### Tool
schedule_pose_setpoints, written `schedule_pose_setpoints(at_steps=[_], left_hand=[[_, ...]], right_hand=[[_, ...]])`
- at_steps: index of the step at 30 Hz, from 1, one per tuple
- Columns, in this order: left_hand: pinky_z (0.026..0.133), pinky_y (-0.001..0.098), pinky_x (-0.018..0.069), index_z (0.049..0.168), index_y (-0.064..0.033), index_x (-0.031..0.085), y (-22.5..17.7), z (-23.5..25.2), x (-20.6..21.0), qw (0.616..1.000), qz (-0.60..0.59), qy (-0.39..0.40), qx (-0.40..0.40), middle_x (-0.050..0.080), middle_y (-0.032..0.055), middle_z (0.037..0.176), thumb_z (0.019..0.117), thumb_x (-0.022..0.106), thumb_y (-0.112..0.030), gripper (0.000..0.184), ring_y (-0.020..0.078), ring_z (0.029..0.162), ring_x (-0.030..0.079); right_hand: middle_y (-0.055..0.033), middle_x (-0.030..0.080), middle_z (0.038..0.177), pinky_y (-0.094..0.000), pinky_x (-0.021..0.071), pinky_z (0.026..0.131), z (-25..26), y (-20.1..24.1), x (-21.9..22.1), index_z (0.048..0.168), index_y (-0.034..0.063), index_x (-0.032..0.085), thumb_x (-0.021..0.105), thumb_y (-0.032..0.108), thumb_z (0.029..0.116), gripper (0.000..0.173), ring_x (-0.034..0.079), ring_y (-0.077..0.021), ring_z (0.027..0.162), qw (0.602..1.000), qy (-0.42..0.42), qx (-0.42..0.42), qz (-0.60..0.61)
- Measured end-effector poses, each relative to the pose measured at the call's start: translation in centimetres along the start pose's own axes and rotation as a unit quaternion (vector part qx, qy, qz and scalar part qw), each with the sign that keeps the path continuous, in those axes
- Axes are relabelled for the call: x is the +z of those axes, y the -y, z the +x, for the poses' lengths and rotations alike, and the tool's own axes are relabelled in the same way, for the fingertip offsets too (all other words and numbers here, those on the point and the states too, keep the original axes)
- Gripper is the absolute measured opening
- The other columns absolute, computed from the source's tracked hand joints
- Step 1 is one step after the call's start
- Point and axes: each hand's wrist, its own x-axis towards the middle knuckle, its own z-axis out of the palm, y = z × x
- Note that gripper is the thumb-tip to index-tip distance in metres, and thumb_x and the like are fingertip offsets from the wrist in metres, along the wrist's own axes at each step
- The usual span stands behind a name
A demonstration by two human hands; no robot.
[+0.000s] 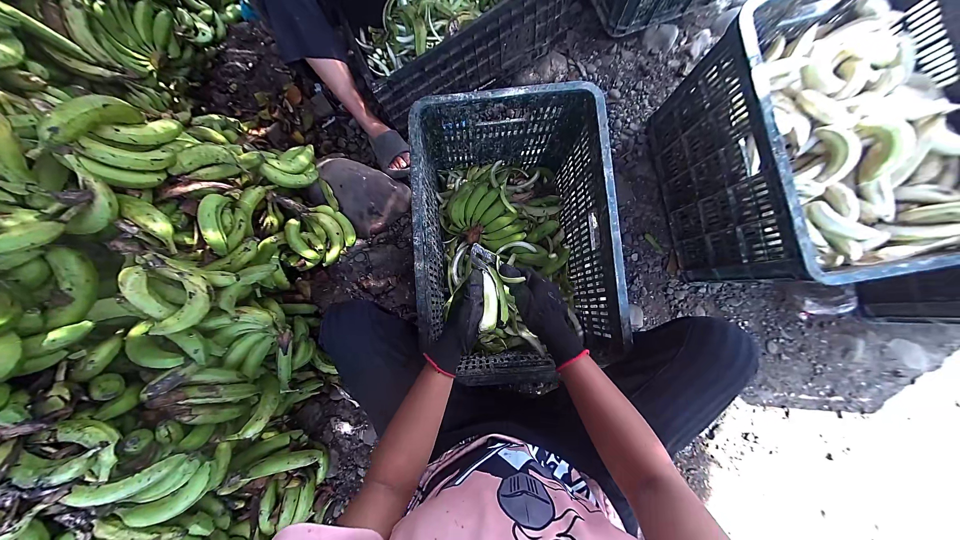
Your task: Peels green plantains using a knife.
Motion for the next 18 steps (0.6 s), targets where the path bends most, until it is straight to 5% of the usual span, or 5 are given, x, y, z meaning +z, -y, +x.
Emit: schedule_pose_setpoints(at_steps=[2,5,9,12,18], left_hand=[[0.080,0.0341,0.0550,0.139,-0.0097,0.052,0.6,0.7,0.2,0.992,-0.064,-0.084,0.067,0.064,0.0085,0.112,0.1108,0.018,-0.046,0.057,0.0144,0.092,0.063],[0.102,0.0360,0.0491,0.153,-0.0146,0.038,0.5,2.1,-0.4,0.953,-0.138,-0.184,0.196,0.056,0.0047,0.140,0.1065,0.021,-0.057,0.066,0.0120,0.118,0.058],[0.090,0.0366,0.0574,0.149,-0.0078,0.034,0.1,3.1,0.0,0.900,-0.150,-0.292,0.288,0.063,0.0035,0.121,0.0832,0.043,-0.088,0.104,0.0124,0.103,0.065],[0.082,0.0329,0.0593,0.140,-0.0106,0.041,-0.4,3.1,0.1,0.900,-0.202,-0.232,0.310,0.067,-0.0011,0.110,0.0779,0.050,-0.089,0.100,0.0110,0.093,0.068],[0.086,0.0309,0.0573,0.149,-0.0162,0.039,-1.5,2.9,-0.9,0.953,-0.210,-0.066,0.206,0.067,0.0012,0.117,0.1039,0.023,-0.064,0.068,0.0101,0.097,0.067]], right_hand=[[-0.0188,0.069,0.101,-0.0641,0.0493,0.077,-0.2,-0.2,0.0,0.122,0.0112,0.066,0.036,0.052,0.1070,0.053,0.066,-0.0400,0.095,0.999,0.006,-0.017,0.029],[-0.0211,0.068,0.112,-0.0654,0.0473,0.087,-1.3,0.7,0.0,0.127,0.0100,0.066,0.043,0.044,0.1071,0.045,0.063,-0.0419,0.108,0.999,0.033,-0.001,0.015],[-0.0251,0.064,0.127,-0.0673,0.0415,0.098,-3.3,2.0,0.6,0.139,0.0121,0.062,0.045,0.040,0.1026,0.049,0.055,-0.0470,0.124,0.999,0.032,-0.011,-0.016],[-0.0252,0.063,0.127,-0.0685,0.0410,0.095,-3.1,2.2,0.6,0.139,0.0120,0.062,0.042,0.044,0.1040,0.051,0.055,-0.0477,0.123,1.000,0.024,-0.014,-0.013],[-0.0266,0.060,0.130,-0.0698,0.0435,0.089,-2.3,2.2,-0.4,0.146,0.0207,0.056,0.043,0.049,0.1026,0.054,0.054,-0.0509,0.123,0.997,-0.011,-0.014,-0.078]])
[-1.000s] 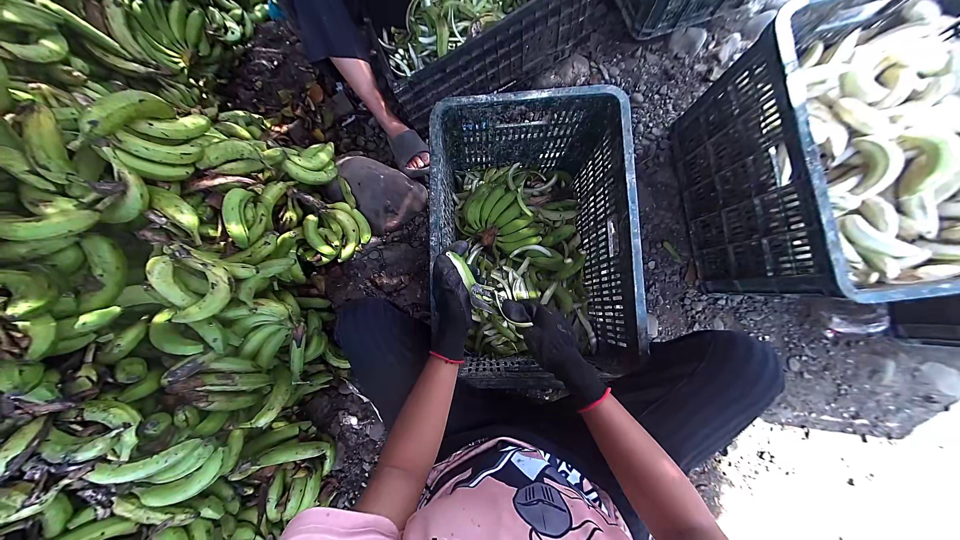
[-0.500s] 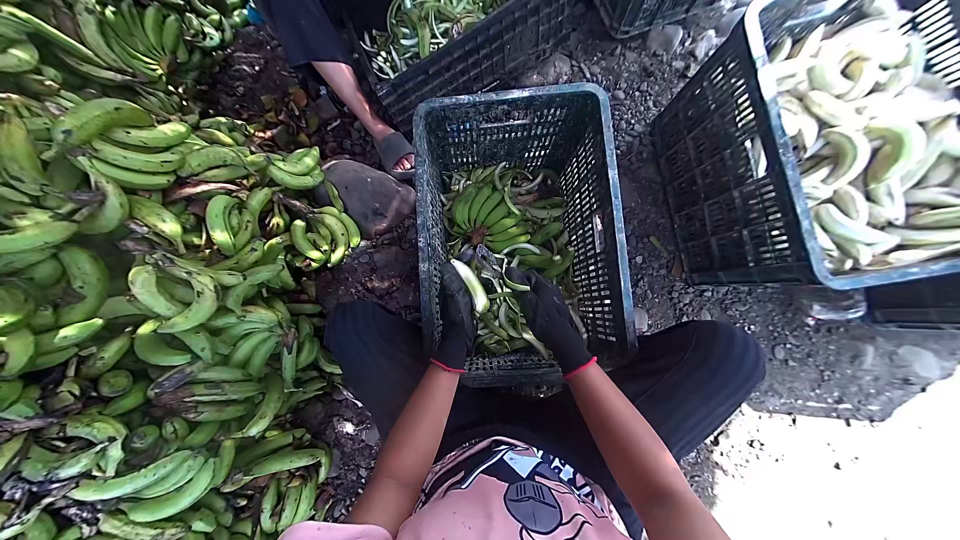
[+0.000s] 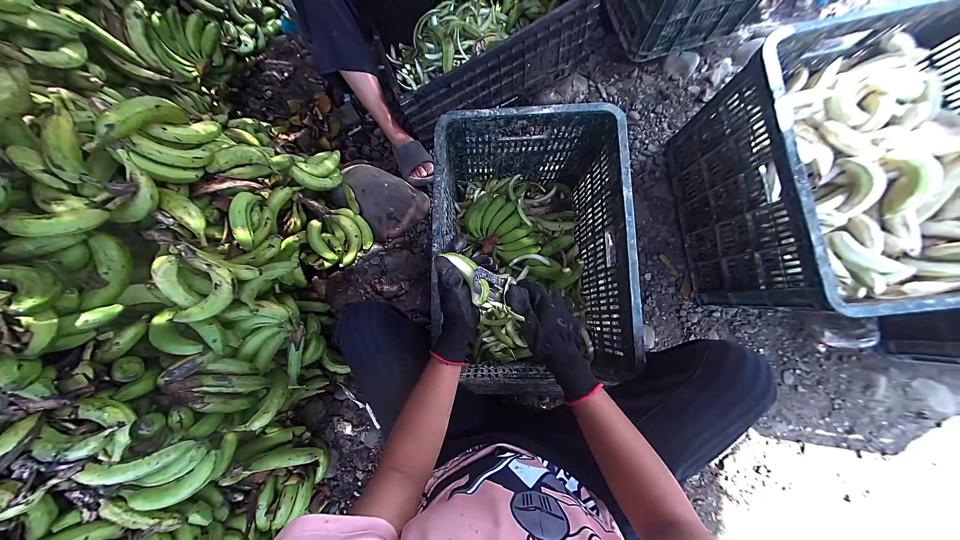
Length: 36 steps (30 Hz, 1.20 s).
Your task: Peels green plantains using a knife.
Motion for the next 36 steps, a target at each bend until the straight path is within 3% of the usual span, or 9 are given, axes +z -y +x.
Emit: schedule_pose_setpoints(at_steps=[3,5,9,13,16,21,25,29,36], left_hand=[[0.096,0.0357,0.0512,0.154,-0.0163,0.038,-0.5,-0.2,-0.3,0.994,0.086,-0.029,-0.059,0.057,0.0058,0.136,0.1052,0.017,-0.062,0.070,0.0128,0.113,0.059],[0.095,0.0364,0.0516,0.149,-0.0168,0.044,-0.8,-0.2,-0.4,0.988,0.115,-0.027,-0.095,0.058,0.0062,0.134,0.1079,0.014,-0.057,0.065,0.0137,0.112,0.059],[0.090,0.0335,0.0530,0.144,-0.0176,0.052,-2.3,-0.6,-1.2,0.945,0.253,0.127,-0.165,0.063,0.0050,0.130,0.1104,0.018,-0.050,0.058,0.0123,0.107,0.061],[0.108,0.0440,0.0442,0.142,-0.0021,0.052,-3.5,-0.5,-1.0,0.884,0.383,0.224,-0.144,0.059,0.0195,0.135,0.1115,0.021,-0.044,0.060,0.0233,0.124,0.057],[0.100,0.0498,0.0484,0.131,0.0058,0.058,-4.2,-0.4,-0.1,0.817,0.458,0.322,-0.138,0.065,0.0246,0.118,0.1119,0.023,-0.038,0.059,0.0298,0.111,0.063],[0.104,0.0499,0.0450,0.146,-0.0086,0.050,-1.6,-1.1,0.1,0.932,0.339,0.064,-0.113,0.057,0.0185,0.138,0.1094,0.027,-0.050,0.060,0.0273,0.123,0.056],[0.078,0.0336,0.0558,0.126,-0.0142,0.057,-0.2,-0.8,1.4,0.979,0.031,-0.129,-0.153,0.064,0.0044,0.106,0.1066,0.043,-0.050,0.043,0.0130,0.092,0.063],[0.067,0.0242,0.0573,0.112,-0.0169,0.055,-0.5,-1.2,2.5,0.948,-0.218,-0.110,-0.203,0.064,0.0002,0.092,0.1095,0.029,-0.049,0.041,0.0085,0.079,0.066],[0.072,0.0261,0.0570,0.119,-0.0191,0.057,-0.5,-1.3,1.6,0.971,-0.117,-0.004,-0.209,0.066,-0.0010,0.099,0.1097,0.033,-0.043,0.035,0.0084,0.086,0.066]], right_hand=[[-0.0303,0.062,0.126,-0.0718,0.0441,0.083,0.0,-0.6,0.9,0.146,0.0260,0.057,0.038,0.076,0.0934,0.075,0.056,-0.0559,0.117,0.995,-0.084,-0.033,-0.050],[-0.0303,0.063,0.124,-0.0720,0.0439,0.083,0.1,-0.8,1.3,0.142,0.0258,0.062,0.036,0.079,0.0921,0.078,0.057,-0.0557,0.115,0.993,-0.105,-0.036,-0.043],[-0.0259,0.061,0.130,-0.0716,0.0431,0.088,1.1,-0.7,0.1,0.142,0.0244,0.060,0.034,0.069,0.0996,0.067,0.055,-0.0508,0.121,0.999,-0.035,0.019,0.009],[-0.0188,0.069,0.117,-0.0670,0.0455,0.090,1.8,-1.2,-1.4,0.134,0.0184,0.066,0.035,0.052,0.1071,0.053,0.062,-0.0422,0.112,0.998,0.014,-0.021,0.055],[-0.0184,0.070,0.111,-0.0656,0.0469,0.083,2.2,-1.4,-1.5,0.128,0.0163,0.069,0.038,0.048,0.1075,0.049,0.065,-0.0405,0.105,0.997,0.020,-0.008,0.070],[-0.0203,0.068,0.117,-0.0665,0.0474,0.085,1.9,-2.0,-0.8,0.135,0.0151,0.064,0.038,0.048,0.1065,0.050,0.063,-0.0423,0.110,0.995,-0.012,-0.001,0.103],[-0.0275,0.057,0.137,-0.0723,0.0422,0.092,0.4,-1.7,1.1,0.144,0.0201,0.059,0.045,0.055,0.0995,0.058,0.052,-0.0523,0.125,0.999,-0.040,-0.002,0.035],[-0.0287,0.063,0.126,-0.0719,0.0419,0.089,-0.1,-2.5,2.5,0.139,0.0227,0.066,0.034,0.084,0.0871,0.086,0.056,-0.0539,0.119,0.989,-0.136,-0.061,0.001],[-0.0219,0.067,0.122,-0.0685,0.0464,0.086,0.2,-2.3,0.1,0.135,0.0229,0.067,0.033,0.073,0.0973,0.071,0.061,-0.0465,0.115,0.997,-0.073,-0.016,0.027]])
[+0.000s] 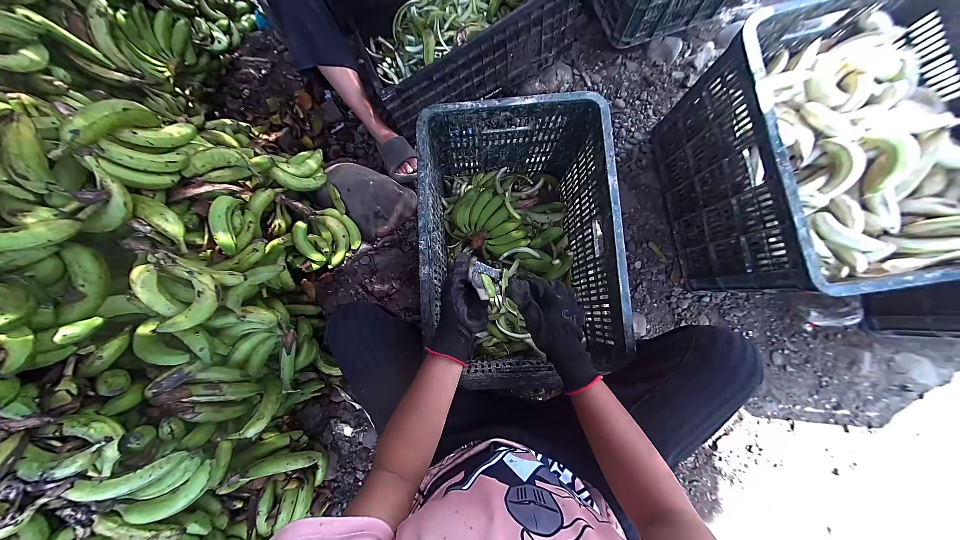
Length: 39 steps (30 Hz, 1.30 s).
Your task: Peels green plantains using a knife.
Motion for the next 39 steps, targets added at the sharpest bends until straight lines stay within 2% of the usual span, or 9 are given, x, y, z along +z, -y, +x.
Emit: schedule_pose_setpoints(at_steps=[3,7,11,16,27,29,33,35,39], left_hand=[[0.079,0.0281,0.0576,0.130,-0.0181,0.056,-0.6,-0.2,-0.8,0.996,0.085,0.030,0.019,0.067,0.0000,0.107,0.1092,0.038,-0.042,0.036,0.0092,0.093,0.066],[0.070,0.0310,0.0567,0.125,-0.0168,0.054,-1.1,0.4,-0.9,0.996,0.082,-0.045,0.014,0.065,0.0023,0.097,0.1091,0.029,-0.052,0.046,0.0120,0.082,0.064],[0.063,0.0298,0.0563,0.122,-0.0153,0.057,-1.0,0.7,-1.4,0.988,0.139,-0.062,0.017,0.066,0.0029,0.093,0.1091,0.027,-0.052,0.049,0.0113,0.075,0.064],[0.107,0.0449,0.0427,0.147,-0.0033,0.046,-0.7,-0.6,-1.7,0.902,0.415,-0.043,0.112,0.053,0.0186,0.142,0.1129,0.023,-0.031,0.050,0.0246,0.126,0.053],[0.101,0.0497,0.0486,0.133,0.0141,0.056,-1.8,-1.6,-1.0,0.776,0.580,0.102,0.225,0.065,0.0319,0.118,0.1093,0.035,-0.019,0.046,0.0373,0.111,0.065],[0.099,0.0445,0.0506,0.133,0.0110,0.057,-1.2,-1.9,-0.8,0.831,0.511,0.085,0.201,0.067,0.0263,0.116,0.1107,0.032,-0.024,0.048,0.0298,0.107,0.066],[0.052,0.0255,0.0522,0.109,-0.0161,0.060,-0.7,-0.7,-1.0,0.984,0.172,-0.039,0.030,0.062,-0.0007,0.076,0.1061,0.028,-0.060,0.055,0.0082,0.059,0.059],[0.054,0.0277,0.0542,0.108,-0.0167,0.061,-1.2,-0.5,-1.6,0.998,0.050,-0.032,-0.028,0.064,0.0008,0.078,0.1060,0.036,-0.055,0.045,0.0105,0.062,0.062],[0.048,0.0244,0.0511,0.094,-0.0153,0.056,-1.5,-0.3,-2.0,0.994,-0.019,-0.057,-0.088,0.057,0.0001,0.067,0.1063,0.033,-0.045,0.039,0.0094,0.052,0.057]], right_hand=[[-0.0220,0.067,0.120,-0.0672,0.0473,0.080,0.2,-0.2,-0.1,0.133,0.0205,0.068,0.036,0.062,0.1007,0.062,0.061,-0.0469,0.112,1.000,0.005,-0.011,-0.005],[-0.0269,0.062,0.126,-0.0698,0.0444,0.083,-0.2,0.5,0.9,0.145,0.0297,0.059,0.037,0.083,0.0879,0.081,0.056,-0.0517,0.115,0.996,-0.022,-0.029,-0.079],[-0.0288,0.061,0.126,-0.0710,0.0431,0.085,-0.3,0.9,0.9,0.142,0.0287,0.062,0.049,0.073,0.0907,0.069,0.057,-0.0528,0.116,0.996,-0.030,-0.020,-0.078],[-0.0246,0.064,0.127,-0.0713,0.0443,0.084,0.4,1.5,-0.1,0.139,0.0275,0.064,0.035,0.073,0.0959,0.069,0.059,-0.0498,0.116,0.997,0.020,0.033,-0.065],[-0.0195,0.066,0.089,-0.0615,0.0479,0.071,1.2,1.0,-1.3,0.110,0.0051,0.067,0.037,0.048,0.1090,0.052,0.065,-0.0399,0.086,0.997,0.052,0.020,0.051],[-0.0214,0.068,0.096,-0.0632,0.0486,0.076,1.2,0.2,-0.5,0.120,0.0041,0.066,0.033,0.044,0.1103,0.053,0.066,-0.0418,0.092,0.998,0.033,-0.012,0.061],[-0.0230,0.061,0.134,-0.0685,0.0458,0.092,0.5,-0.2,0.4,0.151,0.0252,0.050,0.029,0.064,0.1013,0.067,0.058,-0.0457,0.122,0.997,0.060,-0.047,0.020],[-0.0270,0.060,0.128,-0.0690,0.0458,0.083,-0.3,-0.4,0.8,0.149,0.0357,0.053,0.036,0.078,0.0922,0.072,0.057,-0.0506,0.116,0.996,0.037,-0.072,-0.038],[-0.0274,0.065,0.117,-0.0703,0.0429,0.084,-1.5,-1.2,1.3,0.139,0.0301,0.066,0.045,0.073,0.0907,0.068,0.058,-0.0534,0.110,0.984,-0.048,-0.151,-0.085]])
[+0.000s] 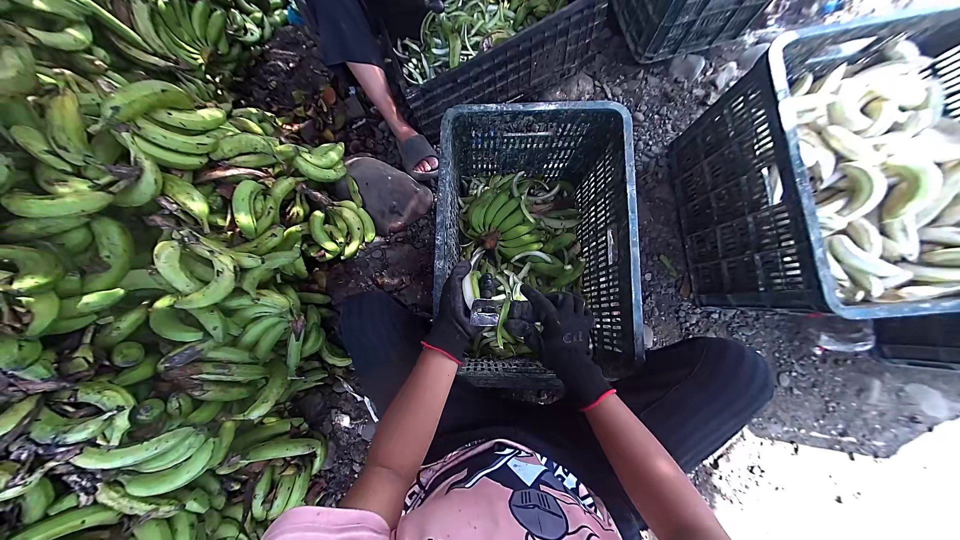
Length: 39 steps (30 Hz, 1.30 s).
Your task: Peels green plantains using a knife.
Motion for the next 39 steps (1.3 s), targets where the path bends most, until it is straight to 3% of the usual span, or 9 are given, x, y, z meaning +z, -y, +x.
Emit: schedule_pose_setpoints(at_steps=[5,9,11,14,16,21,29,35,39], left_hand=[[0.081,0.0361,0.0544,0.124,-0.0044,0.062,1.2,-0.3,0.4,0.941,0.281,-0.064,0.178,0.066,0.0100,0.105,0.1105,0.036,-0.041,0.047,0.0158,0.090,0.063],[0.098,0.0418,0.0470,0.133,0.0079,0.056,0.6,-1.9,0.7,0.856,0.463,0.000,0.231,0.061,0.0234,0.121,0.1107,0.036,-0.021,0.041,0.0243,0.108,0.058],[0.094,0.0389,0.0507,0.131,0.0059,0.060,0.8,-2.7,1.2,0.859,0.467,0.024,0.209,0.067,0.0193,0.115,0.1100,0.042,-0.023,0.040,0.0196,0.101,0.063],[0.070,0.0299,0.0579,0.119,-0.0054,0.062,1.2,-1.4,0.4,0.949,0.270,0.028,0.163,0.068,0.0058,0.088,0.1122,0.027,-0.035,0.046,0.0118,0.074,0.065],[0.068,0.0299,0.0580,0.115,-0.0124,0.059,0.7,-0.7,-0.9,0.985,0.127,0.061,0.096,0.068,0.0033,0.089,0.1108,0.028,-0.039,0.041,0.0120,0.075,0.066],[0.059,0.0253,0.0548,0.109,-0.0130,0.059,0.2,-0.3,-1.7,0.996,0.056,0.061,0.014,0.064,0.0025,0.084,0.1087,0.031,-0.037,0.037,0.0102,0.066,0.062],[0.068,0.0356,0.0544,0.128,-0.0133,0.059,-0.3,-0.2,-0.5,0.975,0.199,-0.058,0.085,0.065,0.0073,0.101,0.1076,0.036,-0.051,0.049,0.0163,0.079,0.062],[0.099,0.0442,0.0485,0.136,-0.0075,0.057,1.5,-0.7,-0.3,0.929,0.302,-0.092,0.195,0.061,0.0124,0.129,0.1104,0.034,-0.043,0.050,0.0201,0.115,0.058],[0.097,0.0399,0.0512,0.119,-0.0001,0.067,1.9,-0.8,0.7,0.884,0.336,-0.107,0.307,0.069,0.0135,0.112,0.1111,0.033,-0.037,0.051,0.0172,0.106,0.064]], right_hand=[[-0.0244,0.063,0.129,-0.0725,0.0435,0.090,1.1,1.1,-1.3,0.145,0.0281,0.058,0.041,0.063,0.0998,0.060,0.057,-0.0491,0.119,0.979,0.140,0.127,0.082],[-0.0188,0.070,0.113,-0.0647,0.0480,0.088,2.5,0.5,-1.2,0.135,0.0136,0.063,0.033,0.052,0.1081,0.056,0.066,-0.0391,0.106,0.951,0.188,0.164,0.184],[-0.0192,0.070,0.105,-0.0630,0.0490,0.086,2.7,0.2,-1.1,0.129,0.0077,0.064,0.027,0.053,0.1093,0.061,0.067,-0.0374,0.099,0.944,0.186,0.176,0.210],[-0.0180,0.069,0.105,-0.0617,0.0496,0.083,2.3,-0.1,-0.4,0.127,0.0079,0.064,0.030,0.054,0.1067,0.061,0.066,-0.0366,0.098,0.961,0.129,0.142,0.201],[-0.0222,0.065,0.125,-0.0663,0.0469,0.092,1.6,-0.3,-0.5,0.139,0.0146,0.062,0.038,0.059,0.1014,0.063,0.061,-0.0433,0.116,0.978,0.120,0.099,0.139],[-0.0276,0.064,0.120,-0.0685,0.0446,0.080,0.7,-1.0,-1.2,0.134,0.0250,0.068,0.046,0.076,0.0878,0.072,0.058,-0.0525,0.111,0.996,0.081,-0.013,0.029],[-0.0221,0.063,0.124,-0.0669,0.0442,0.085,1.2,0.5,-1.9,0.134,0.0298,0.067,0.046,0.078,0.0901,0.069,0.057,-0.0456,0.117,0.985,0.149,0.073,0.037],[-0.0197,0.068,0.108,-0.0664,0.0490,0.078,3.3,1.4,-1.0,0.121,0.0191,0.070,0.044,0.063,0.1003,0.054,0.064,-0.0431,0.103,0.972,0.168,0.144,0.084],[-0.0186,0.067,0.089,-0.0640,0.0478,0.068,3.8,0.4,-1.3,0.111,0.0102,0.068,0.022,0.074,0.1009,0.079,0.066,-0.0400,0.085,0.957,0.154,0.195,0.151]])
